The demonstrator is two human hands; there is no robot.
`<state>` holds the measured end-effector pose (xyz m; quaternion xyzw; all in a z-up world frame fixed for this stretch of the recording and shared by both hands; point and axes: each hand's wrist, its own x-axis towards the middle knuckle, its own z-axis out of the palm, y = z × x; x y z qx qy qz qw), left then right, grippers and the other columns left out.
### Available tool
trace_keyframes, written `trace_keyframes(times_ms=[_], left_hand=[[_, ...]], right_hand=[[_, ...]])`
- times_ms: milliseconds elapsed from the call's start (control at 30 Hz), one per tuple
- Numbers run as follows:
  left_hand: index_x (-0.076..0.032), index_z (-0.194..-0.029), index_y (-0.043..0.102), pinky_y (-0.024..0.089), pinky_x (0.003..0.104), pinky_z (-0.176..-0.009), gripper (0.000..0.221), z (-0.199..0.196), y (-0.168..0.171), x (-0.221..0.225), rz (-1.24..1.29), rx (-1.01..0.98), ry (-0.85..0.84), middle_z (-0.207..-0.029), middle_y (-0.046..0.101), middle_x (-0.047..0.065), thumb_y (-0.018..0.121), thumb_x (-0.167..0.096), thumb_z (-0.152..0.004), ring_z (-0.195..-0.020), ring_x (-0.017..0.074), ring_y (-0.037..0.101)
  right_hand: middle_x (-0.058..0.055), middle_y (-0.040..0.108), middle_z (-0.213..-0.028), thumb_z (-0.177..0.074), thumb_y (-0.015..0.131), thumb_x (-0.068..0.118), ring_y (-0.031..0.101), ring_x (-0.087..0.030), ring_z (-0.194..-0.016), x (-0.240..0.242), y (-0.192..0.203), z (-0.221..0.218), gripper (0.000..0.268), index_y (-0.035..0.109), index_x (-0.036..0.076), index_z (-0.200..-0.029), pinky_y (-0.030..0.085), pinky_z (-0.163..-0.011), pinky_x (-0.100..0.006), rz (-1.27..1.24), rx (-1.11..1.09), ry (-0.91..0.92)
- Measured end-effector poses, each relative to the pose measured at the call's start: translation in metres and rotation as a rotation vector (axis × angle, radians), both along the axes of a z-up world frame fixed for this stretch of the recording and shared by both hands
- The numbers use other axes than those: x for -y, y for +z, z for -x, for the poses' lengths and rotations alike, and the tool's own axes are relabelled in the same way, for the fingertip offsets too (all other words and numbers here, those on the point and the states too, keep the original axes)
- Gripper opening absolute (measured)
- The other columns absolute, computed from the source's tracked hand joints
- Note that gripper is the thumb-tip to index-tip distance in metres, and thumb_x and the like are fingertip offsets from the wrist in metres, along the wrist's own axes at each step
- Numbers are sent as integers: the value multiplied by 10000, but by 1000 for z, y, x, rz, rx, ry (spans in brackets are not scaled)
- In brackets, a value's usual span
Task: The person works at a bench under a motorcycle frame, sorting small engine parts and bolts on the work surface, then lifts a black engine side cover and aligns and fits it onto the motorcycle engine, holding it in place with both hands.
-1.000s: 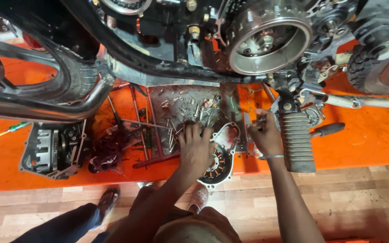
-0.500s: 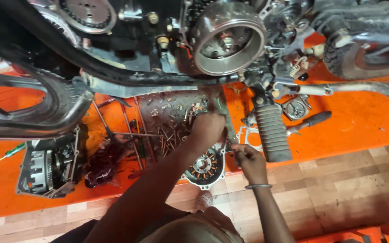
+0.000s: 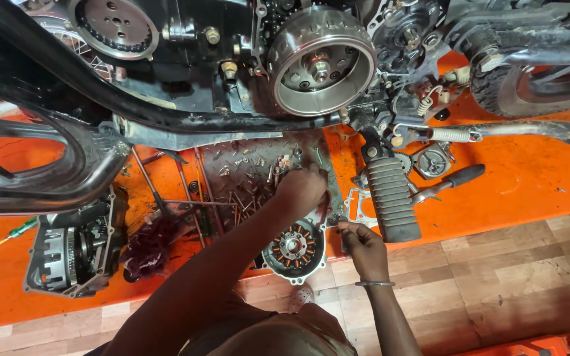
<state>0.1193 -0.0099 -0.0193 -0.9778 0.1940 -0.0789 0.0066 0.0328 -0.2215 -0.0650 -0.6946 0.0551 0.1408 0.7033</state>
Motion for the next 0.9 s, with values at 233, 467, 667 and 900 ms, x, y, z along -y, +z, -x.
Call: trace_keyframes(times_ms=[233,467,667,900], left_hand=[[49,-961,752,553,318,-423,325,4,5,0,-338,71,-77,-1017,689,222,728,-193,-744,-681,190,702],[-7,-892,747,456,311,-409,294,2,19,-10,-303,123,-149,-889,619,116,684,-277,-795,-708,206,622],[-65,-840,695,466,388,-523,226,-34,-67,-18,-97,101,-241,-821,626,104,660,-288,-826,-699,251,625],[-55,-1009,623,537,537,-652,190,63,0,-144,309,114,418,-957,663,188,575,-237,-984,-805,384,689]], right_hand=[[-14,655,-731,-976,609,99,552,-72,-604,0,8,-1,222,763,9,-1110,469,-523,-247,38,-50,-46],[-12,627,-720,-980,624,103,539,-80,-599,1,3,0,219,767,13,-1119,452,-520,-255,35,-62,-68],[9,632,-769,-977,634,100,554,-66,-634,17,-29,-4,225,769,24,-1141,515,-571,-245,-17,-30,-59],[-18,692,-850,-987,634,96,562,-81,-660,40,-33,-1,214,738,22,-1158,474,-572,-259,67,-17,-153]])
